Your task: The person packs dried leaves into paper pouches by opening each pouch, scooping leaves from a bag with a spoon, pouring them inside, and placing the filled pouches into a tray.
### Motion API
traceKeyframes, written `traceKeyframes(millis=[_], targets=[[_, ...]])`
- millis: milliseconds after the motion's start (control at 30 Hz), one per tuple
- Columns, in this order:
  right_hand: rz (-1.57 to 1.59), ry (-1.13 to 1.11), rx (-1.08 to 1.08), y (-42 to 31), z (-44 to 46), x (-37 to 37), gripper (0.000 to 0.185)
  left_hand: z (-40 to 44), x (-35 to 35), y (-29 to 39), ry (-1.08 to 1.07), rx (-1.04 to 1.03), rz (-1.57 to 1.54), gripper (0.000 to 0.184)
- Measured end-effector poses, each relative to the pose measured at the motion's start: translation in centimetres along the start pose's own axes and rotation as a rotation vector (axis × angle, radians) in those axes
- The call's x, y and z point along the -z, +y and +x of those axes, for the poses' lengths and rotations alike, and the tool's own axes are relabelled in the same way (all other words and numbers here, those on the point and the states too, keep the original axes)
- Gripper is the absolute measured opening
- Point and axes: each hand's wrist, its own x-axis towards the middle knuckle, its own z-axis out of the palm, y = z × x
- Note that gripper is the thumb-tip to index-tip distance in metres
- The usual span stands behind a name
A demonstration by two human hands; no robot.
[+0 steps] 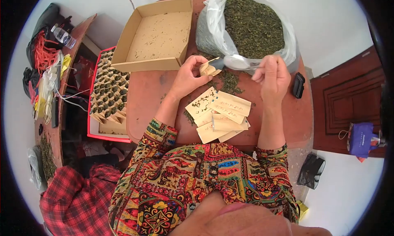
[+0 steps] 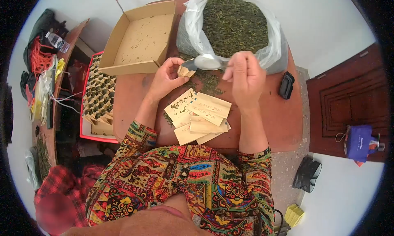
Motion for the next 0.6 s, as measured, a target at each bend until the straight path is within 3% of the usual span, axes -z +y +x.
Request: traceKeyframes(millis=[67, 133, 200, 233, 300, 400, 600], targets=[[-0.050, -0.011, 0.016, -1.3, -0.6, -0.8, 0.025, 0.1, 0.3, -0.6, 0.004, -0.015, -0.028, 0.046], [-0.192, -0.063, 0.209, -2.7, -1.1, -1.7, 0.021, 0.2, 0.0, -0.5, 0.038, -0.060, -0.044, 0.047], [-0.364, -0.114, 0.599, -4.2, -1.3, -2.4, 0.014, 0.0, -0.5, 0.8, 0.062, 0.036, 0.045, 0.047], [-0.400, -0.284, 0.676, -5.6, -1.1, -2.3, 0.012, -0.1, -0.3, 0.6, 0.059, 0.064, -0.109, 0.048], [-0.295, -0.424, 0.793, -7.1, -1.7, -3.2, 0.011, 0.2, 0.1, -0.8, 0.017, -0.024, -0.082, 0.045], [-0.080, -0.310, 0.959, -9.3, -2.9, -5.9, 0.015, -0.5, -0.8, 0.7, 0.053, 0.070, -0.085, 0.044], [0.011, -0.248, 0.988, -11.0, -3.6, -5.9, 0.014, -0.3, -0.2, 0.2, 0.029, 0.002, -0.064, 0.045]])
